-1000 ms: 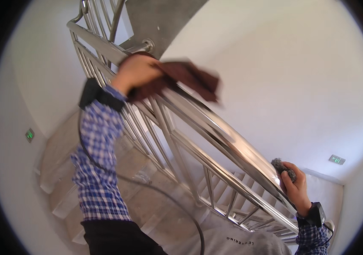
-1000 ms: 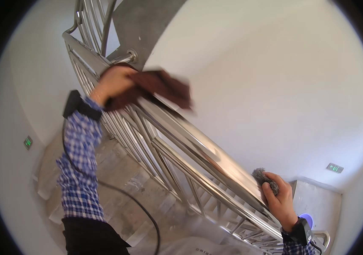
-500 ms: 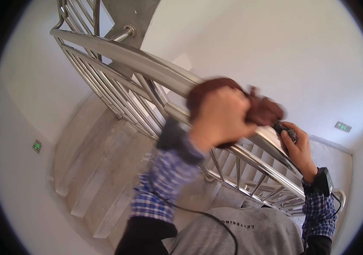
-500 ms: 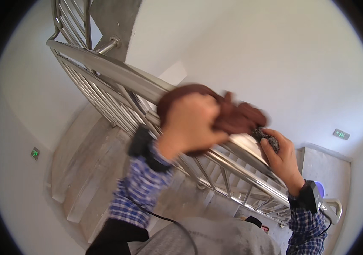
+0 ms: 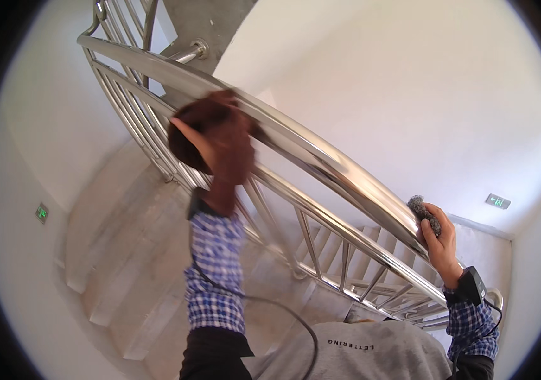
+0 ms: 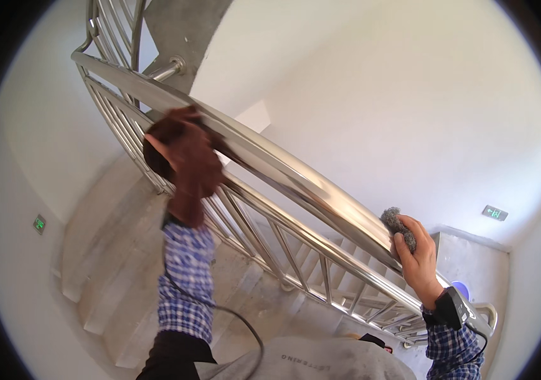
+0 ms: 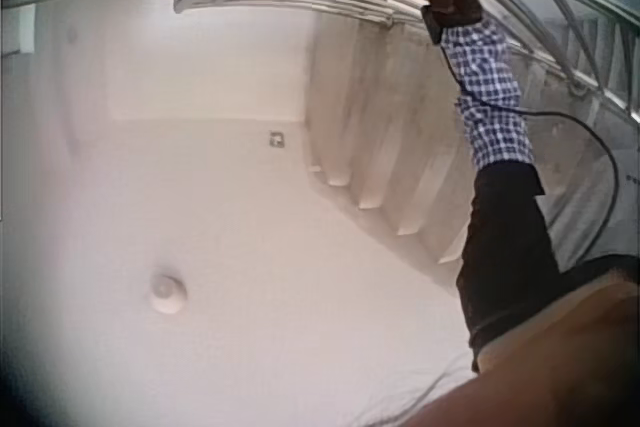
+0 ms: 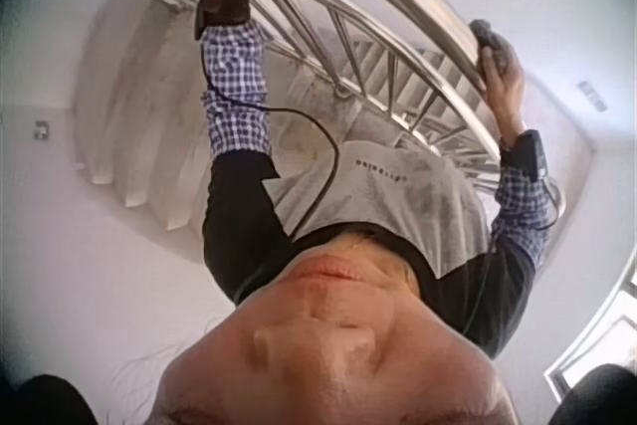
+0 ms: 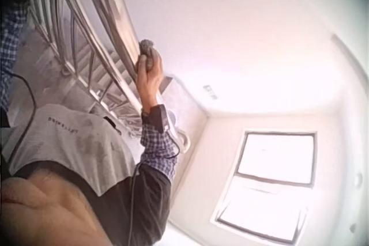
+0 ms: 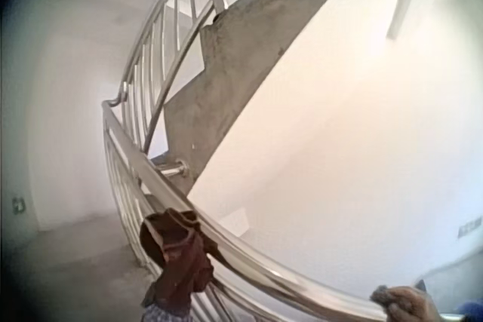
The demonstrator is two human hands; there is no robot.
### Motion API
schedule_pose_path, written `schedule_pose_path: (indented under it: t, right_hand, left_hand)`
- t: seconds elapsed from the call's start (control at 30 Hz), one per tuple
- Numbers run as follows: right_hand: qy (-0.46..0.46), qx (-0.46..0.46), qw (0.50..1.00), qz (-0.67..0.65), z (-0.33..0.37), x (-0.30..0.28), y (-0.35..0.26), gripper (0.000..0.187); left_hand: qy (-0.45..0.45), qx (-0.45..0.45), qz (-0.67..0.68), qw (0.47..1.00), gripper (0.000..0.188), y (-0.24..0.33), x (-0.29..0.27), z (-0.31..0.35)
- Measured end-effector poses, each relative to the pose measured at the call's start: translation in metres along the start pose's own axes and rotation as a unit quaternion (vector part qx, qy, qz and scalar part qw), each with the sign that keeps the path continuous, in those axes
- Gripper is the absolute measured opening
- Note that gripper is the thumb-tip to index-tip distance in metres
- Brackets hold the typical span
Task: Cleaning the metal railings of a staircase using steel wool and a cloth.
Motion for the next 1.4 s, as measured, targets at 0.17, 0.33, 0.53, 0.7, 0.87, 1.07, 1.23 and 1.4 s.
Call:
schedule_pose_path:
  t: [0.17,0.33,0.53,0.7,0.87,1.07,1.23,1.4]
  right_hand:
    - [-0.02,0.066,0.997,-0.047,0.006,-0.007,0.005,0.025]
    - [-0.025,0.059,0.998,-0.029,0.008,-0.006,0.011,0.028]
    - [-0.002,0.023,1.0,0.01,0.003,-0.011,0.008,0.028]
    - [-0.019,0.048,0.999,-0.014,0.0,0.0,0.005,0.027]
    - [0.005,0.033,0.998,-0.044,-0.002,-0.001,0.006,0.027]
    - [0.041,-0.019,0.998,0.03,-0.013,-0.02,0.004,0.027]
    - [0.024,-0.054,0.996,0.066,-0.024,-0.009,-0.015,0.026]
    - [-0.012,0.072,0.994,0.076,-0.016,-0.001,-0.008,0.02]
  left_hand:
    - [-0.102,-0.053,-0.333,0.936,0.032,0.009,-0.037,-0.03]
    - [-0.058,-0.156,-0.289,0.943,0.037,-0.031,-0.061,-0.005]
    - [-0.032,0.25,-0.717,0.65,0.043,-0.033,0.069,0.08]
    - [-0.315,0.249,-0.661,0.634,0.016,-0.042,0.067,0.094]
    - [-0.44,-0.063,-0.698,0.561,0.027,-0.076,0.055,0.063]
    - [-0.383,-0.165,-0.31,0.854,0.019,-0.088,0.206,0.188]
    - [-0.335,-0.378,-0.082,0.859,0.027,-0.139,0.311,0.365]
    - [-0.512,-0.224,-0.202,0.805,0.036,-0.187,0.292,0.458]
Point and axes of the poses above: each hand's wrist, its own z-axis away from the middle knuckle, its own x-axis out of the palm, y = z × x, the point moved 6 cm from there along -z, towards the middle knuckle
